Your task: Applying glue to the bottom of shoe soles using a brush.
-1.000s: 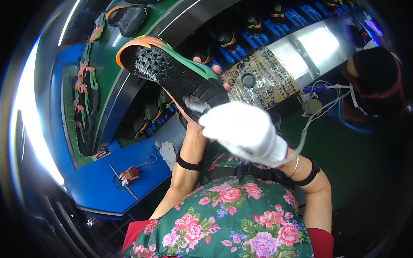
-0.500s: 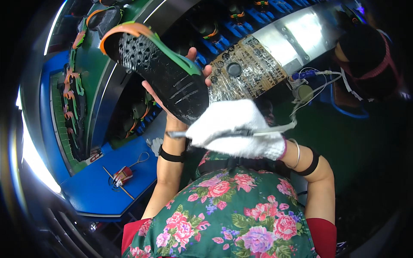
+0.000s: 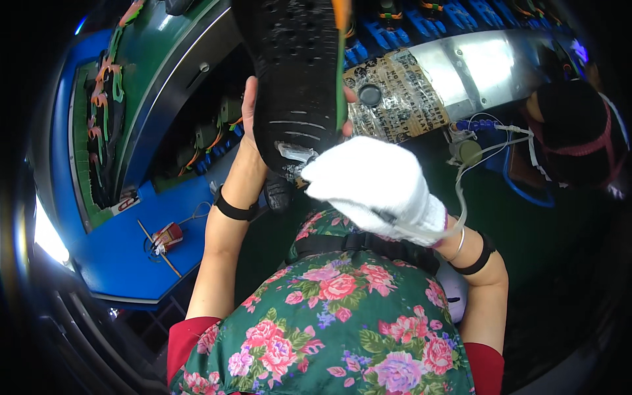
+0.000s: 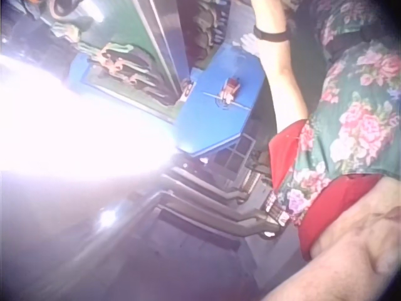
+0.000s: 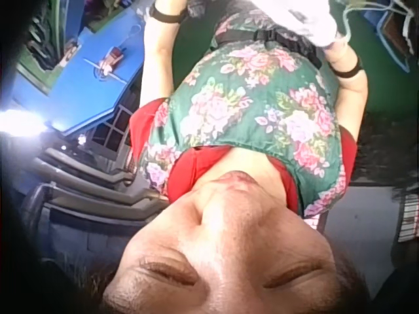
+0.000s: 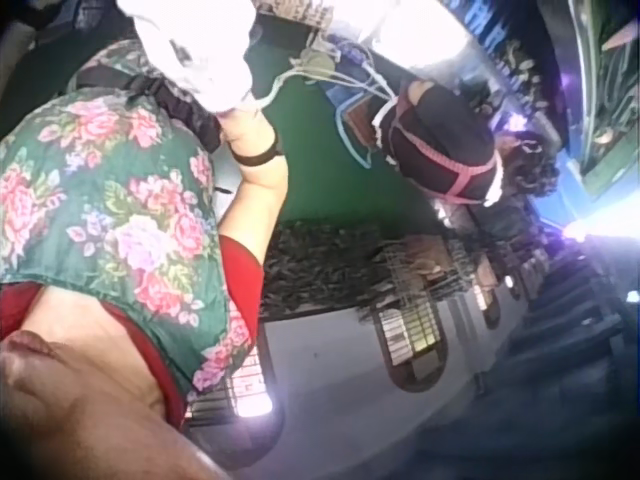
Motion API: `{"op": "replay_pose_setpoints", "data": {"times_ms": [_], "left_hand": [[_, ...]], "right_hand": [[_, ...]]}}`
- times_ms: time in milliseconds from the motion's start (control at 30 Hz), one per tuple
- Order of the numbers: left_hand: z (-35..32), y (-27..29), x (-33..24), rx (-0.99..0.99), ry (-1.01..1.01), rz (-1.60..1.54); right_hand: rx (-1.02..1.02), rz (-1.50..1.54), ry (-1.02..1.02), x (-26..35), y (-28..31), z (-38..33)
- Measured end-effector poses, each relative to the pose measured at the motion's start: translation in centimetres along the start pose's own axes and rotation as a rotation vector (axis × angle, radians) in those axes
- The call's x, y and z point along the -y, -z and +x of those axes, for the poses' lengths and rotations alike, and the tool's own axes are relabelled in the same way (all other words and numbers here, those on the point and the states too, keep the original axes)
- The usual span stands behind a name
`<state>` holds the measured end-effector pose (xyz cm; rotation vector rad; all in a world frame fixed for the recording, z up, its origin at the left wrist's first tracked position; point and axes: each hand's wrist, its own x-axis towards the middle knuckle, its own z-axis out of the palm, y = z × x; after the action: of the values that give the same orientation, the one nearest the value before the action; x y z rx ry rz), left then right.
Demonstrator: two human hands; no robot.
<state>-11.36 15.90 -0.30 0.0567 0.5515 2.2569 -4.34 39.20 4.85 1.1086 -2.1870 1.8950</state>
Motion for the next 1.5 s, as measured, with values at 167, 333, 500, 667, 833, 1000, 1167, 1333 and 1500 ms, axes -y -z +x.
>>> {"op": "replay_pose_setpoints", "data": {"times_ms": [167,333,500,667,833,1000,1167,1333,1500], "left_hand": [[0.3,3.3,-1.5,-0.182,0.087,0.283],[0.8,2.6,-1.5,-0.203,0.099,0.267],[1.4,0.3,-0.6,-0.139,0.068,-0.038],[1.3,-1.7,1.9,-0.323,0.08,-0.278],[0.2,-1.0,4.3,-0.135,0.205,-0.379],[0.5,0.4,3.7,-0.234,0.108,-0.749],[2.6,2.0,2.3,-0.274,0.103,-0.294],[1.4,0.7,2.2,-0.329,0.027,-0.113],[1.2,1.0,2.9,-0.285,0.008,0.028]], "right_hand": [[0.123,-0.062,0.084,0.3,-2.4,-1.9],[-0.074,0.086,-0.067,0.5,-1.0,-0.3],[-0.135,0.547,-0.373,0.2,-1.6,-1.5],[-0.181,0.04,-0.218,-1.9,2.5,-0.1],[-0.229,-0.523,0.039,-4.2,7.7,3.3],[0.091,-0.603,0.137,-1.9,5.1,1.5],[-0.045,0.315,-0.125,0.1,1.4,-2.9],[-0.276,0.447,-0.329,-2.3,-0.1,-2.9],[-0.52,1.209,-0.522,0.2,0.8,-4.4]]}}
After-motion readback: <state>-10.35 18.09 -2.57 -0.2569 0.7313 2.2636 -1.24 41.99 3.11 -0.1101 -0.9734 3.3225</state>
